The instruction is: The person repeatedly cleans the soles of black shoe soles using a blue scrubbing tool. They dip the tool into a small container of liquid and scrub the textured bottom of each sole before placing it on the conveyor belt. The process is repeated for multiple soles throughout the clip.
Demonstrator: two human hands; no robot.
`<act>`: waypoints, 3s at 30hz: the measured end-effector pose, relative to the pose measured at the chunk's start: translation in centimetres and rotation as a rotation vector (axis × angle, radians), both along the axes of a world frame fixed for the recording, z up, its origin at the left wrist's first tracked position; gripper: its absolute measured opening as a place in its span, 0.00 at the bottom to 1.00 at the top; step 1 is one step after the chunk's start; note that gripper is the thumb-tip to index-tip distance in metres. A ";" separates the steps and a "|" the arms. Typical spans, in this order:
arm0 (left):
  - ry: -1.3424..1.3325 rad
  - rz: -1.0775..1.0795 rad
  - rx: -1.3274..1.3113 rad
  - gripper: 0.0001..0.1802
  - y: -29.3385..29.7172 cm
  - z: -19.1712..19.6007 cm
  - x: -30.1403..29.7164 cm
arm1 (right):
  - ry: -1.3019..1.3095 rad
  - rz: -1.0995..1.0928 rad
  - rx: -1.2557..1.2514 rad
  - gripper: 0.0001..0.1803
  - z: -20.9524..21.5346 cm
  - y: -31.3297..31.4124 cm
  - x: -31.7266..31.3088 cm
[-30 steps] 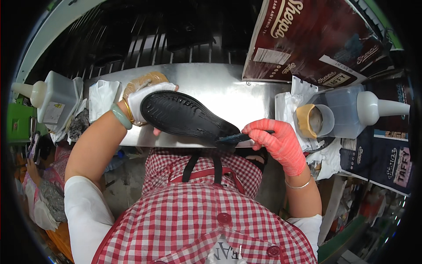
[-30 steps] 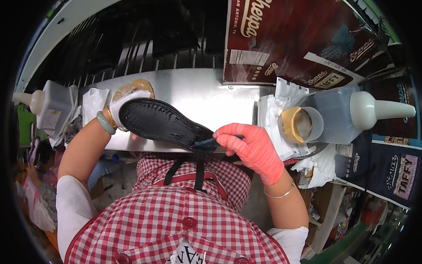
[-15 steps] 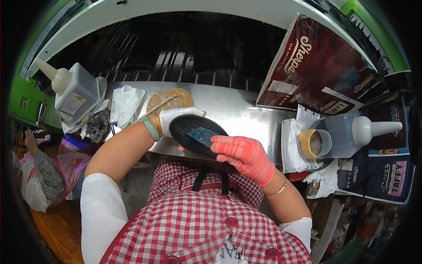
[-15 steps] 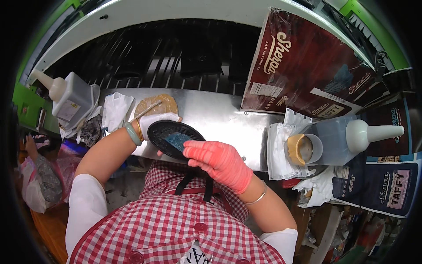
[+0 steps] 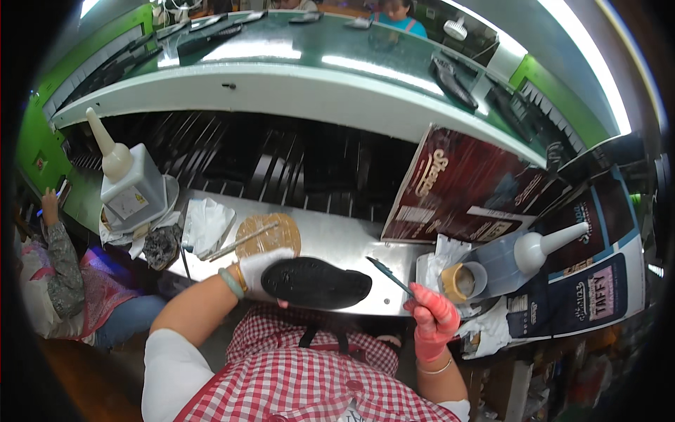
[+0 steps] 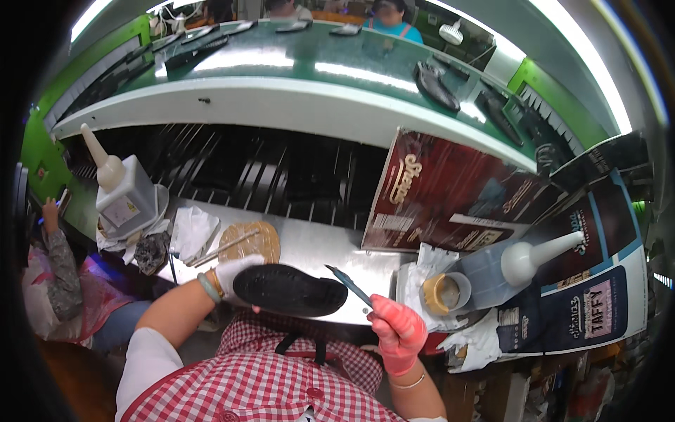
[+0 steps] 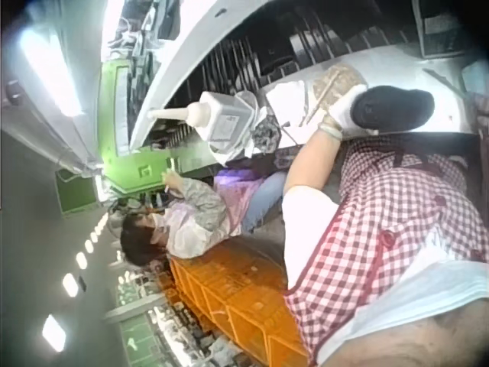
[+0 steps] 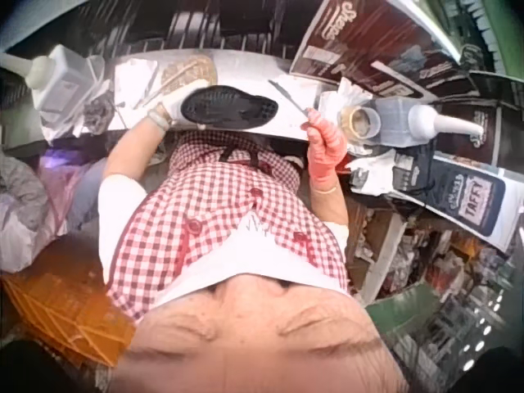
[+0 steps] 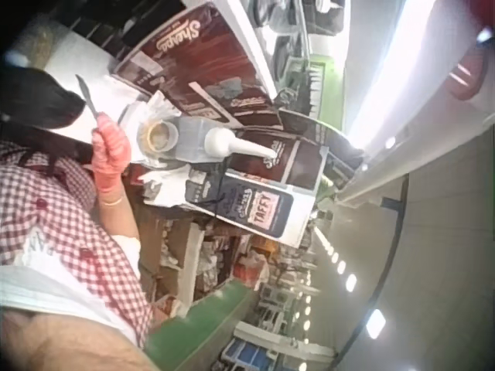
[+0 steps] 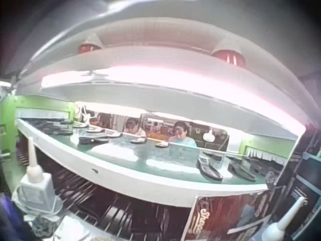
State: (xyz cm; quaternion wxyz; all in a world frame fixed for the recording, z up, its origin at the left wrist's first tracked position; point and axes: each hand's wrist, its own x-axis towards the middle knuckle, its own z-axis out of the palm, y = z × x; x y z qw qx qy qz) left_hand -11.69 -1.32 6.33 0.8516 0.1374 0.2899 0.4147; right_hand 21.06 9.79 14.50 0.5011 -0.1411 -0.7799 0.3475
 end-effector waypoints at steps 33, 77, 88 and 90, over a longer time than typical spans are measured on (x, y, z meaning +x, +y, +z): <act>2.502 1.038 0.069 0.36 6.8 24.0 -30.6 | -0.030 -0.503 0.050 0.15 -16.4 0.5 -1.0; 1.428 0.798 0.710 0.18 -6.7 -1.5 7.9 | 0.503 -0.623 -0.562 0.11 0.6 2.6 7.5; 0.388 0.338 0.241 0.28 -1.5 -2.9 9.8 | 0.023 -0.748 -0.692 0.14 -1.0 7.8 11.5; 0.420 0.304 0.334 0.29 0.4 -3.0 11.0 | 0.003 -0.714 -0.655 0.14 -2.2 8.7 11.6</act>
